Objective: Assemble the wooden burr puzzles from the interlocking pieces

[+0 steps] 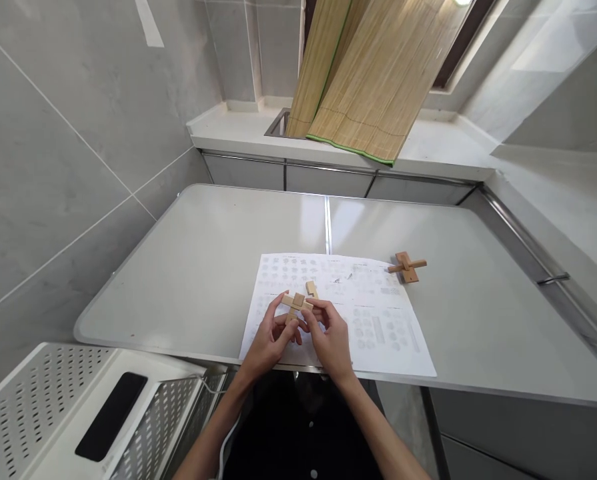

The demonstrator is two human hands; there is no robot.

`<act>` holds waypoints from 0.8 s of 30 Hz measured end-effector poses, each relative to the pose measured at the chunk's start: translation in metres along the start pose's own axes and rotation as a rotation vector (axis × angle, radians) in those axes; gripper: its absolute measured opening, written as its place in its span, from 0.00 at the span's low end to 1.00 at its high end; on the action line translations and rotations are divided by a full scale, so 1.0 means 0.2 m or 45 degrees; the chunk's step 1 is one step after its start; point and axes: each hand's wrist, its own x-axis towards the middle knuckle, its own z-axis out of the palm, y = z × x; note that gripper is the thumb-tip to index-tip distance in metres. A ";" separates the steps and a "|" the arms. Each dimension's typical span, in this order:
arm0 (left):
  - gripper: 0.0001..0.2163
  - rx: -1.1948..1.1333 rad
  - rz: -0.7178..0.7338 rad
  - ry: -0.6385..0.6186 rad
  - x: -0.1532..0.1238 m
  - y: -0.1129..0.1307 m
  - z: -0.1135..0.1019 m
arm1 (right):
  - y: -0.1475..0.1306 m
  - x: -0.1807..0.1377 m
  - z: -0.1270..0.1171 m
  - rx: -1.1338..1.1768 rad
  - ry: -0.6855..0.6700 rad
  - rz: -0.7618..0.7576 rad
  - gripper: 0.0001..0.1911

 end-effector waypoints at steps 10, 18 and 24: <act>0.37 0.076 -0.016 -0.070 -0.03 0.02 0.00 | -0.03 0.05 -0.10 0.099 -0.279 0.135 0.19; 0.28 0.087 -0.023 -0.092 -0.04 0.03 -0.01 | -0.05 0.06 -0.13 0.078 -0.361 0.094 0.19; 0.37 -0.022 -0.043 -0.057 -0.04 0.01 -0.02 | -0.05 0.06 -0.12 0.056 -0.429 0.079 0.17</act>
